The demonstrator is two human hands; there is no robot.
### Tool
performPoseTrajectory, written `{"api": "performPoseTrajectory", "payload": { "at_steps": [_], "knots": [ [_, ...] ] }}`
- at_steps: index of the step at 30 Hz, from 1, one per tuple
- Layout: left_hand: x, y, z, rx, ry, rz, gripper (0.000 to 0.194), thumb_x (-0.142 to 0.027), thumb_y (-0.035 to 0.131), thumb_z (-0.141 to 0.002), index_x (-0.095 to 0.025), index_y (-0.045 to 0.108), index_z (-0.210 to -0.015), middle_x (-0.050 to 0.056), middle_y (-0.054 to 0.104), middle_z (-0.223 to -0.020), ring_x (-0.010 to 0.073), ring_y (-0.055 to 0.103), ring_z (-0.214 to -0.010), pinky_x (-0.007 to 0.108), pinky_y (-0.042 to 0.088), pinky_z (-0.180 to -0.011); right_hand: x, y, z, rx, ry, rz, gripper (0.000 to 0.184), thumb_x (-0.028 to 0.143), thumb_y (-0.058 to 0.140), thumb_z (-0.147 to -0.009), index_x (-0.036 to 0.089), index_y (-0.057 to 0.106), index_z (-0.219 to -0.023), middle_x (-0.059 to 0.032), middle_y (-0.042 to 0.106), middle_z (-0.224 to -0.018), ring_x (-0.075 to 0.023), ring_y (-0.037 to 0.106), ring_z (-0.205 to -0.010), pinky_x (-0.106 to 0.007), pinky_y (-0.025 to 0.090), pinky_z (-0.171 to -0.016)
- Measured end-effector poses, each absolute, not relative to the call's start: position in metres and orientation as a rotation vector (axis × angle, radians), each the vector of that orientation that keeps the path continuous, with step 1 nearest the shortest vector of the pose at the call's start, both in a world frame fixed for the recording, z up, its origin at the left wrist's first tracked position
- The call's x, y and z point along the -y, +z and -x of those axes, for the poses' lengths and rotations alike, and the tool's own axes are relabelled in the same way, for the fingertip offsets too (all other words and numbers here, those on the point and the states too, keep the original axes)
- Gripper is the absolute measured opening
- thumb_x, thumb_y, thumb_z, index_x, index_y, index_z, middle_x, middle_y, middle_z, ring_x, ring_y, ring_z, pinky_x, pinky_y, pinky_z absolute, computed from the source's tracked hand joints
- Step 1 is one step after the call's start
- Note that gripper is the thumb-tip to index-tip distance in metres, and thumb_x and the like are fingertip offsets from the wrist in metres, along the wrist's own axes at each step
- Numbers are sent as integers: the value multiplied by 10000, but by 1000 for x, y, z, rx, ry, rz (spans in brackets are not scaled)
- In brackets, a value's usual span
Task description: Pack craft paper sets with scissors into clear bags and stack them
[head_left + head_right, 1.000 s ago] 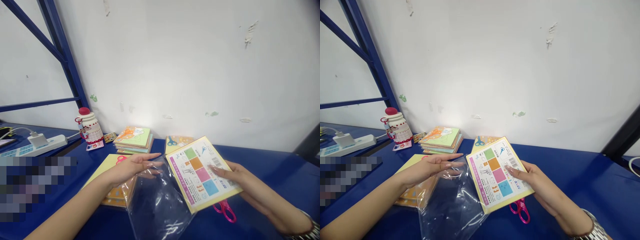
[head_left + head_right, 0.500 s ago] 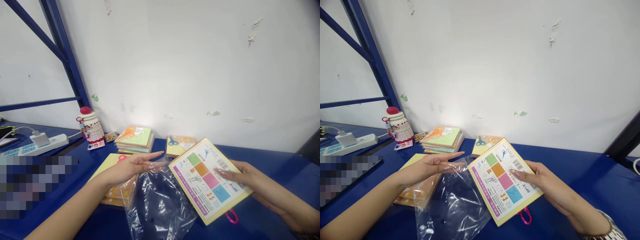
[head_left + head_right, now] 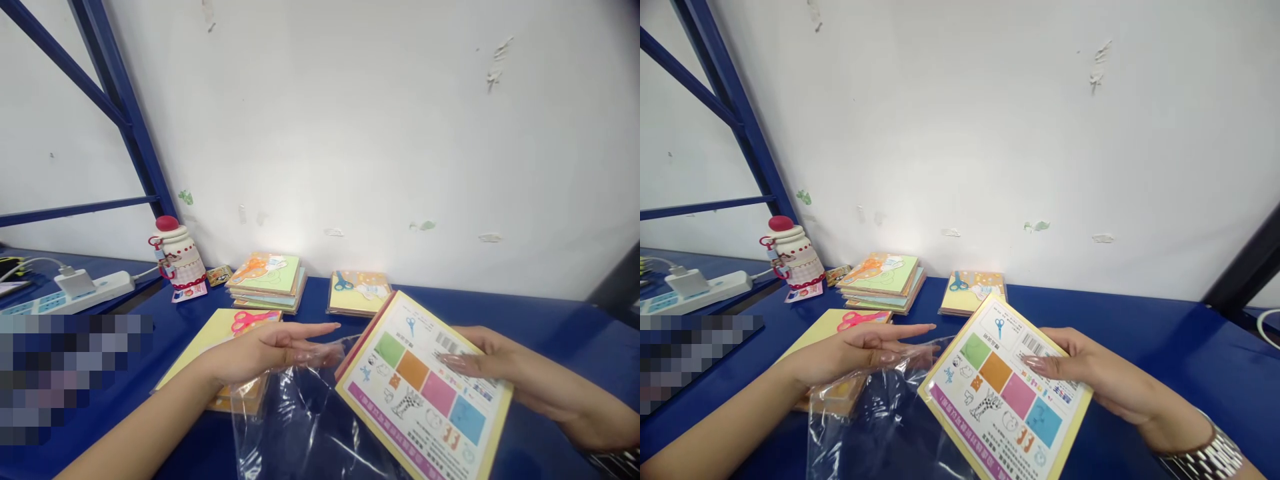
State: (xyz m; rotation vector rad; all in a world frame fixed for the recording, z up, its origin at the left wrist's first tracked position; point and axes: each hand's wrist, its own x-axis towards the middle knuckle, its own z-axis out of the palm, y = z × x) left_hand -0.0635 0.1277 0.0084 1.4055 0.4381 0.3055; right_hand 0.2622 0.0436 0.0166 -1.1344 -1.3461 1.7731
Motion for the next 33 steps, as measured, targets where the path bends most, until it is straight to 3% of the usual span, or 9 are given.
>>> {"api": "performPoseTrajectory", "payload": {
  "at_steps": [8, 12, 17, 21, 29, 33],
  "knots": [
    [-127, -2, 58, -400, 353, -1337, 441, -190, 523, -892, -203, 458, -1329, 117, 542, -1318, 281, 468, -1241, 500, 284, -1077, -44, 12, -263, 1368, 1763, 1103, 344, 290, 676, -799, 186, 667, -1126, -102, 748, -920, -253, 714, -807, -312, 575, -703],
    [-124, -2, 56, -404, 271, -1299, 554, -170, 646, -801, -224, 466, -1322, 112, 608, -1243, 310, 520, -1186, 527, 324, -1042, -47, 10, -265, 1379, 1750, 1122, 331, 292, 660, -811, 183, 659, -1124, -106, 736, -977, -256, 706, -845, -332, 565, -736],
    [-121, -5, 52, -360, 291, -1252, 620, -161, 652, -786, -208, 416, -1357, 137, 616, -1223, 296, 555, -1148, 512, 327, -1038, -49, 8, -266, 1427, 1724, 1142, 281, 302, 641, -829, 160, 663, -1071, -120, 726, -1006, -248, 703, -857, -321, 559, -746],
    [-121, -9, 50, -366, 290, -1248, 586, -135, 660, -768, -181, 469, -1320, 120, 701, -1067, 254, 648, -1004, 460, 425, -970, -49, 8, -264, 1430, 1743, 1140, 271, 296, 636, -837, 157, 660, -1068, -120, 725, -1012, -250, 704, -855, -327, 563, -746],
    [-113, -3, 40, -369, 268, -1323, 437, -187, 650, -778, -119, 583, -1205, 132, 652, -1167, 298, 589, -1101, 478, 409, -1001, -48, 5, -254, 1332, 1704, 1184, 340, 333, 663, -812, 149, 645, -1097, -121, 727, -1004, -266, 703, -859, -347, 569, -746],
    [-114, -7, 36, -428, 325, -1337, 346, -229, 650, -788, -117, 645, -1116, 134, 655, -1162, 293, 594, -1094, 451, 412, -1001, -47, 5, -248, 1273, 1690, 1216, 339, 346, 672, -801, 140, 659, -1070, -121, 736, -972, -240, 716, -796, -290, 577, -677]
  ]
}}
